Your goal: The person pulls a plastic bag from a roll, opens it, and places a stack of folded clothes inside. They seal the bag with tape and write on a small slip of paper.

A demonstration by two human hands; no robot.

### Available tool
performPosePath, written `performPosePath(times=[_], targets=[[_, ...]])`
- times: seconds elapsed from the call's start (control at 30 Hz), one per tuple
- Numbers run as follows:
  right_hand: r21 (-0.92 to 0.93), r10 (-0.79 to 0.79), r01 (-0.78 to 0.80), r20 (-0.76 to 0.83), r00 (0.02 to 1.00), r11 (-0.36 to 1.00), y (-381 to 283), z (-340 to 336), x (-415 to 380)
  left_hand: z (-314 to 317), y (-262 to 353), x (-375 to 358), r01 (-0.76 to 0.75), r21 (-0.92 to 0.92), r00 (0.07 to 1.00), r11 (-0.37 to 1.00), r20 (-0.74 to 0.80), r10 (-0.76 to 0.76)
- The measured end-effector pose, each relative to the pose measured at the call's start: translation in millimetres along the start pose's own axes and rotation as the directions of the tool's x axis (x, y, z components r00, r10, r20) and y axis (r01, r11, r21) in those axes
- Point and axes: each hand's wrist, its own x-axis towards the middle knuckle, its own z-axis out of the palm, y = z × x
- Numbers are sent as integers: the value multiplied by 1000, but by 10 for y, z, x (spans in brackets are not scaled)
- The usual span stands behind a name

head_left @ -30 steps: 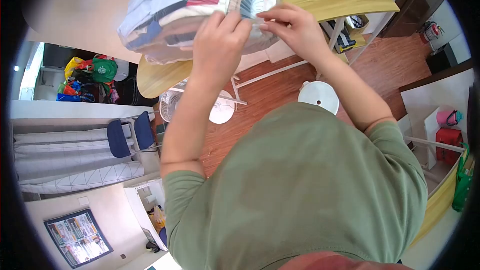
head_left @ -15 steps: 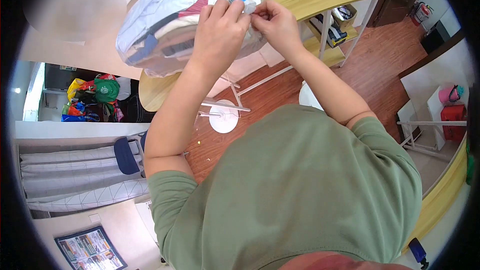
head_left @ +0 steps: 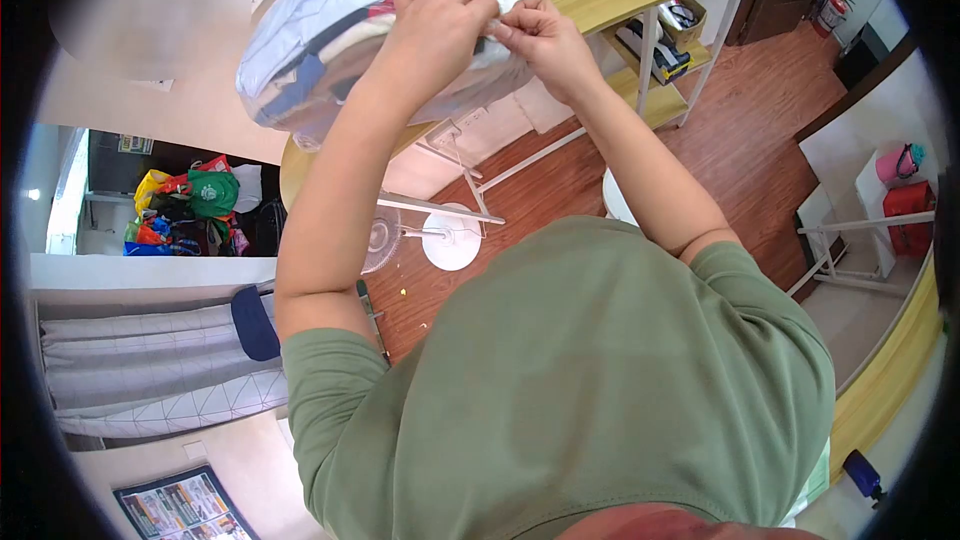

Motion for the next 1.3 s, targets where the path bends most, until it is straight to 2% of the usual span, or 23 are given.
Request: performPosePath(times=[0.07, 0.17, 0.27, 0.37, 0.47, 0.57, 0.6, 0.7, 0.73, 0.77, 0.83, 0.93, 1.0, 1.03, 1.07, 1.1, 1.13, 1.2, 1.3], targets=[[132, 61, -69, 60, 996, 989, 23, -28, 3, -36, -17, -6, 19, 33, 997, 999, 69, -21], [-49, -150, 147, -63, 987, 988, -11, 48, -95, 22, 9, 58, 55, 113, 993, 992, 98, -67], [5, -45, 46, -128, 991, 999, -53, 99, -60, 39, 48, 156, 144, 185, 965, 972, 192, -179], [-177, -52, 37, -80, 995, 983, 19, 99, 50, 63, -99, 87, 108, -145, 994, 984, 17, -107], [-55, 209, -203, 149, 967, 978, -41, -43, 171, -12, -83, 0, -25, -55, 999, 998, 30, 27], [45, 262, -273, 166, 951, 961, -153, -108, 123, -33, -33, 34, -4, 18, 1000, 1000, 31, 3], [-189, -125, 111, -62, 990, 976, -153, -67, 14, -15, -15, 55, 20, 64, 998, 998, 52, -23], [-349, -322, 308, 18, 947, 885, -110, -45, -53, 28, 18, 99, 101, 170, 983, 980, 134, -124], [-456, -406, 382, 48, 913, 804, -85, -36, 11, 8, 41, 119, 126, 181, 971, 975, 177, -158], [-481, -386, 389, 111, 916, 786, -90, -9, 79, 12, 84, 166, 143, 185, 959, 972, 216, -182], [-561, -321, 379, 204, 925, 736, -134, -86, 193, 40, 110, 212, 188, 371, 928, 909, 235, -288], [-322, -522, 565, 217, 825, 759, -263, -542, 117, -137, 142, 328, 397, 440, 834, 806, 195, -517], [-340, -608, 693, 333, 720, 635, -104, -1288, 44, -169, 72, 320, 488, 454, 745, 746, 228, -627], [-464, -506, 588, 301, 808, 663, 123, -1755, 30, -191, 50, 345, 524, 454, 699, 720, 254, -669], [-573, -399, 470, 255, 881, 672, 438, -2225, -5, -199, 48, 368, 522, 451, 702, 724, 255, -665], [-641, -235, 173, -13, 972, 748, 781, -2596, 3, -213, 62, 378, 516, 451, 702, 729, 265, -661], [-716, -145, -44, -200, 969, 697, 1323, -3124, 72, -228, 66, 396, 502, 456, 704, 735, 278, -654], [-774, 118, -375, -369, 922, 511, 2205, -3903, 105, -233, 33, 454, 522, 391, 709, 758, 295, -641], [-921, 169, -268, -227, 959, 284, 2774, -4212, 311, -224, 38, 537, 533, 346, 705, 772, 323, -631]])
